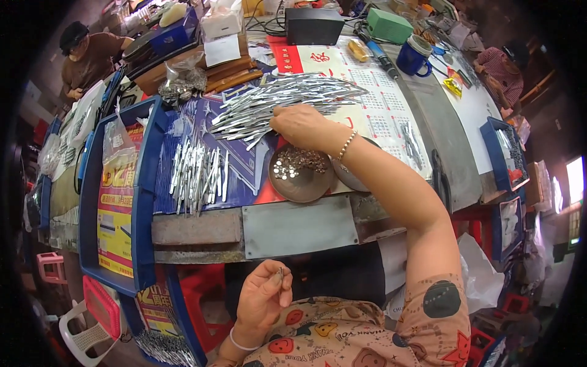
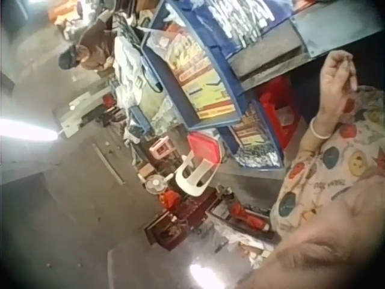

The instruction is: Assembling small metal components by hand at a manufacturing workbench.

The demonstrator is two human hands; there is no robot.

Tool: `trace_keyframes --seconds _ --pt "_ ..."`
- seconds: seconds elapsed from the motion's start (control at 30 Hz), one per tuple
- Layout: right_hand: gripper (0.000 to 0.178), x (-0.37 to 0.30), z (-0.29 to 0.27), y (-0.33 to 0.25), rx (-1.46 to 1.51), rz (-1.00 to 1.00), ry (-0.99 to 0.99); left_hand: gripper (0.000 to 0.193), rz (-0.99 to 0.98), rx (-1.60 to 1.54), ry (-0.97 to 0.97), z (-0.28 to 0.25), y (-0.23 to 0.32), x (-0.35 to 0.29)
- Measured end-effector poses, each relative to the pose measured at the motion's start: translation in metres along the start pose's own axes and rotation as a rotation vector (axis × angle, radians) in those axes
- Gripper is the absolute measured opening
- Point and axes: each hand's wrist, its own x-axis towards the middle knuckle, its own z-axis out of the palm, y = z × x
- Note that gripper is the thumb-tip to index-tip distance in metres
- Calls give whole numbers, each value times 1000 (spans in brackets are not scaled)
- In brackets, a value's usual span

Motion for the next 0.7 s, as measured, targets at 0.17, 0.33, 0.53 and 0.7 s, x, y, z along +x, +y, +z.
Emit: trace_keyframes --seconds 0.17,0.33,0.53,0.7 --pt "13 10 -8 13 -11 -57 -161 16 -25 -2 7 4 0 0" --pt "15 -12 -35 21 166 54 -143 16 -15 12 27 3 -2 -2" --pt "12 -68 -51 7 437 171 195 17 -56 32 20 8 -8 1" --pt "27 -151 -69 -90 995 357 241 16 -73 56 6 10 -17 7"
